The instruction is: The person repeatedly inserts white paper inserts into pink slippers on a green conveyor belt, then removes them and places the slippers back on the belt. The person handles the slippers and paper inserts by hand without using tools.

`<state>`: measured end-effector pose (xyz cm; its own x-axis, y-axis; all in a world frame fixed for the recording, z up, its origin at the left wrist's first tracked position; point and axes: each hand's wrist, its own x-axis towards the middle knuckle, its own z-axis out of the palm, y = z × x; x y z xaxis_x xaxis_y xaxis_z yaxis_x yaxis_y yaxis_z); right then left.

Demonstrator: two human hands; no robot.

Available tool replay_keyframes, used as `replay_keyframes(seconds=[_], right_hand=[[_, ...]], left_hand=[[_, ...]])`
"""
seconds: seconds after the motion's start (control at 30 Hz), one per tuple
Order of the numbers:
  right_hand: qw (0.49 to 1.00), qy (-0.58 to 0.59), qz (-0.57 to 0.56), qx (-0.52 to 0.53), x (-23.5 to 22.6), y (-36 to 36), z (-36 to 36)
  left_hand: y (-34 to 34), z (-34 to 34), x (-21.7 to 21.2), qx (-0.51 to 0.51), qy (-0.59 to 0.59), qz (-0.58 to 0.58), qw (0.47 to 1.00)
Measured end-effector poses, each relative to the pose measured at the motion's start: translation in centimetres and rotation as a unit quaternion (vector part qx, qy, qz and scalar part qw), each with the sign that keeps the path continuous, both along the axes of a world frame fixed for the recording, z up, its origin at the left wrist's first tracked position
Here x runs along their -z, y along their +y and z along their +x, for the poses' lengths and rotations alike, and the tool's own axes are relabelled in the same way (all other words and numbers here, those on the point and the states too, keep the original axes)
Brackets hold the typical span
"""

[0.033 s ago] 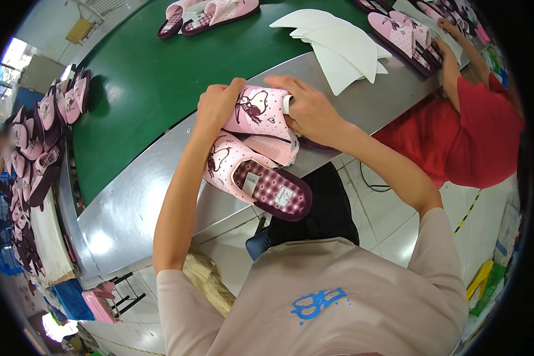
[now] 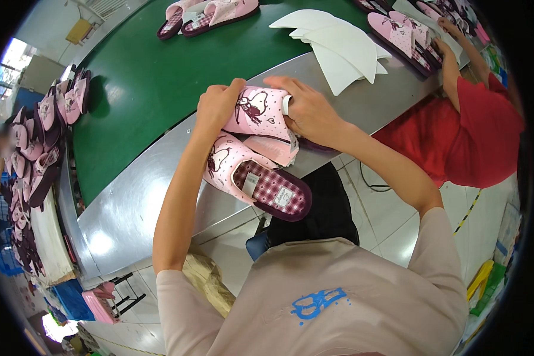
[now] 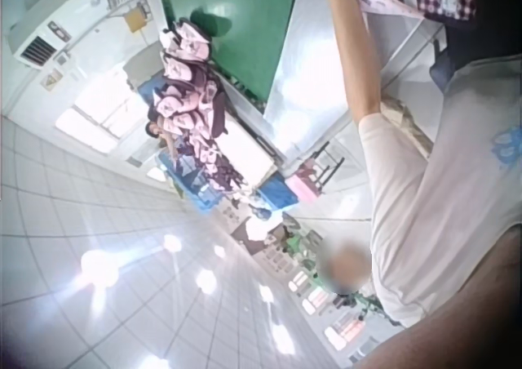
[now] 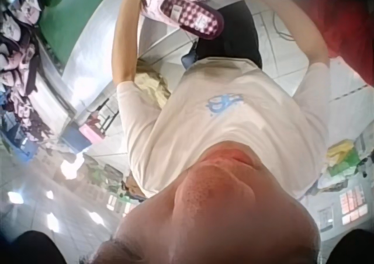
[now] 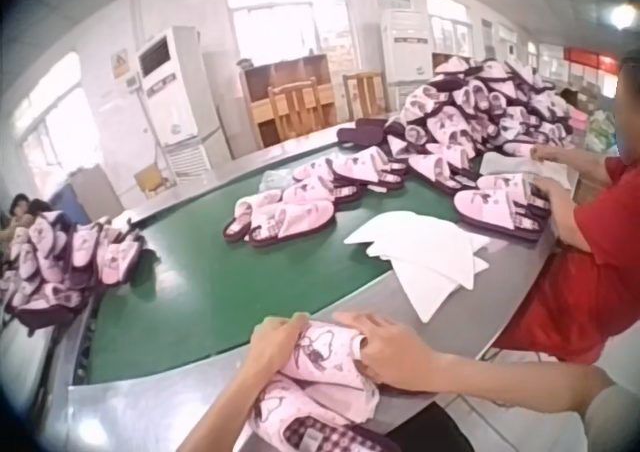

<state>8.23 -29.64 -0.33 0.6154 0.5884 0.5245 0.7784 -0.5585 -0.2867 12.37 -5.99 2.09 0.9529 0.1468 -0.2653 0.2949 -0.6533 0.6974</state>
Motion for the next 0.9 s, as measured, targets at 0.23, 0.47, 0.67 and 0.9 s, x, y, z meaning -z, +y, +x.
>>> replay_keyframes(seconds=[0.23, 0.47, 0.67, 0.9], right_hand=[[0.999, 0.016, 0.046, 0.004, 0.3, 0.7, -0.1], [0.999, 0.011, 0.053, 0.003, 0.2, 0.9, -0.2], [0.995, 0.050, 0.080, -0.031, -0.3, 0.7, -0.7], [0.994, 0.055, 0.084, -0.044, -0.4, 0.0, -1.5]], left_hand=[[-0.3, 0.1, 0.0, 0.010, -0.002, 0.026, 1.000], [-0.7, -0.2, -0.2, 0.003, -0.008, 0.046, 0.999], [-0.1, -0.2, 0.5, -0.011, -0.034, 0.033, 0.999], [0.5, 0.0, 1.7, -0.001, -0.081, -0.007, 0.997]])
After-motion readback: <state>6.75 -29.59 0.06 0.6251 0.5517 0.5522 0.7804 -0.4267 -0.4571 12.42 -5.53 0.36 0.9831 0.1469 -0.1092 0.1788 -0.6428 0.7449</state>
